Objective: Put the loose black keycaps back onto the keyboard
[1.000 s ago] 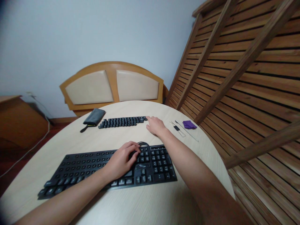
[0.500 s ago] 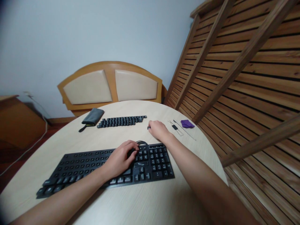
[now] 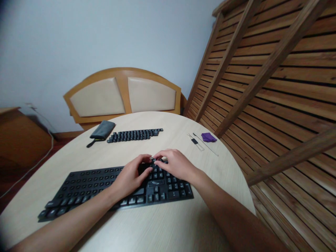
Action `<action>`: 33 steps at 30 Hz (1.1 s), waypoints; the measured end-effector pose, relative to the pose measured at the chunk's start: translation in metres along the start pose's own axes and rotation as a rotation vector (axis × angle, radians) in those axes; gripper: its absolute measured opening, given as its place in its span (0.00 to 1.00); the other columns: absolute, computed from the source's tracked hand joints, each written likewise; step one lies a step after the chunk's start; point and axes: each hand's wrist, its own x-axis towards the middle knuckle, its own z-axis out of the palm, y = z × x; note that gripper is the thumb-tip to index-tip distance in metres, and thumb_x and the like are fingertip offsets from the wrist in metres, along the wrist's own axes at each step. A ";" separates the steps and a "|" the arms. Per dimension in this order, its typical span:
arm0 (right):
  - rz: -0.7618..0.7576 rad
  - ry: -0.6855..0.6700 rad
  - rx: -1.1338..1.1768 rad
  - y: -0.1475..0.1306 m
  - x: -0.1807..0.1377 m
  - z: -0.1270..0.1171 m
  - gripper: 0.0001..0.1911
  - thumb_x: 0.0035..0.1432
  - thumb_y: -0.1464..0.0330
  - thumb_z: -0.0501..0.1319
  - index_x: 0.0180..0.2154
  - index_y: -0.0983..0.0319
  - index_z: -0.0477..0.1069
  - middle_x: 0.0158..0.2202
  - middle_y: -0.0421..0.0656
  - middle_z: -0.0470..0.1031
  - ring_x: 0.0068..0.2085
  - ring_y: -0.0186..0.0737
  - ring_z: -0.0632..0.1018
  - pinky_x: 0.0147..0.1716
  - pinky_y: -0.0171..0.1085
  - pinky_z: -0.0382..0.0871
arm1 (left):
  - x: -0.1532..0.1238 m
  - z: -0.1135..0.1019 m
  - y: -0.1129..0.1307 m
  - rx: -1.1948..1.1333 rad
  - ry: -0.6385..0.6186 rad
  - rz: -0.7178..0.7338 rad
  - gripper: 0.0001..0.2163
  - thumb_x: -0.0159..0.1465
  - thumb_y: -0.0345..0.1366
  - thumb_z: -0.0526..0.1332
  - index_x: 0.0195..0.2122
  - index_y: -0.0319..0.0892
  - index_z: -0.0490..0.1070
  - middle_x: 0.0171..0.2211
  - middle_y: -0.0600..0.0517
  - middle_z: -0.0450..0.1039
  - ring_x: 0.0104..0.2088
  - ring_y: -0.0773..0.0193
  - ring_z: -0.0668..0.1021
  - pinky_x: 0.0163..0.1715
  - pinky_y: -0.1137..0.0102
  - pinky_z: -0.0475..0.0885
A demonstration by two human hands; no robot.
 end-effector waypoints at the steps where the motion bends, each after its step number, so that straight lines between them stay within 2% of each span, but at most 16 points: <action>1: -0.013 -0.016 0.015 0.000 0.000 0.001 0.08 0.62 0.68 0.65 0.43 0.57 0.79 0.42 0.41 0.83 0.44 0.41 0.81 0.48 0.39 0.72 | 0.000 -0.001 0.001 -0.001 -0.001 0.005 0.12 0.66 0.33 0.61 0.51 0.43 0.67 0.48 0.47 0.77 0.49 0.55 0.79 0.51 0.58 0.74; 10: -0.018 -0.050 0.121 0.004 -0.001 0.010 0.05 0.61 0.68 0.66 0.41 0.59 0.77 0.40 0.41 0.82 0.41 0.39 0.81 0.45 0.37 0.72 | 0.000 -0.003 0.001 -0.008 0.000 0.038 0.05 0.68 0.31 0.60 0.44 0.43 0.71 0.42 0.48 0.77 0.43 0.57 0.79 0.46 0.59 0.74; 15: -0.018 -0.059 0.136 0.004 -0.001 0.008 0.04 0.63 0.68 0.63 0.40 0.59 0.76 0.40 0.41 0.81 0.42 0.39 0.81 0.46 0.38 0.72 | 0.000 -0.004 -0.001 0.033 0.003 0.058 0.08 0.69 0.31 0.58 0.47 0.44 0.73 0.43 0.48 0.77 0.46 0.55 0.77 0.49 0.57 0.72; 18: -0.039 -0.074 0.079 0.006 -0.001 0.003 0.06 0.62 0.68 0.64 0.42 0.58 0.76 0.42 0.42 0.81 0.44 0.40 0.80 0.48 0.40 0.71 | 0.002 -0.003 -0.002 0.042 -0.017 0.052 0.09 0.70 0.32 0.57 0.47 0.45 0.75 0.43 0.48 0.79 0.47 0.55 0.78 0.50 0.56 0.72; 23: -0.133 -0.133 0.050 0.013 -0.002 -0.004 0.10 0.59 0.64 0.67 0.43 0.58 0.76 0.43 0.43 0.80 0.47 0.42 0.79 0.51 0.41 0.69 | 0.003 -0.006 -0.004 -0.021 -0.022 -0.036 0.08 0.68 0.34 0.61 0.45 0.45 0.78 0.43 0.49 0.81 0.46 0.55 0.80 0.51 0.56 0.73; 28: -0.190 -0.180 0.044 0.015 -0.002 -0.008 0.13 0.56 0.61 0.70 0.42 0.58 0.76 0.43 0.43 0.80 0.46 0.43 0.78 0.51 0.43 0.69 | 0.006 -0.014 -0.004 -0.133 -0.095 -0.118 0.07 0.66 0.35 0.63 0.43 0.46 0.80 0.42 0.51 0.83 0.44 0.56 0.82 0.50 0.57 0.75; 33: -0.212 -0.190 0.059 0.016 -0.001 -0.008 0.15 0.55 0.60 0.71 0.44 0.57 0.77 0.44 0.43 0.80 0.47 0.43 0.78 0.52 0.44 0.68 | 0.007 -0.015 -0.009 -0.171 -0.117 -0.075 0.05 0.65 0.34 0.64 0.40 0.45 0.79 0.44 0.49 0.81 0.46 0.57 0.81 0.53 0.57 0.74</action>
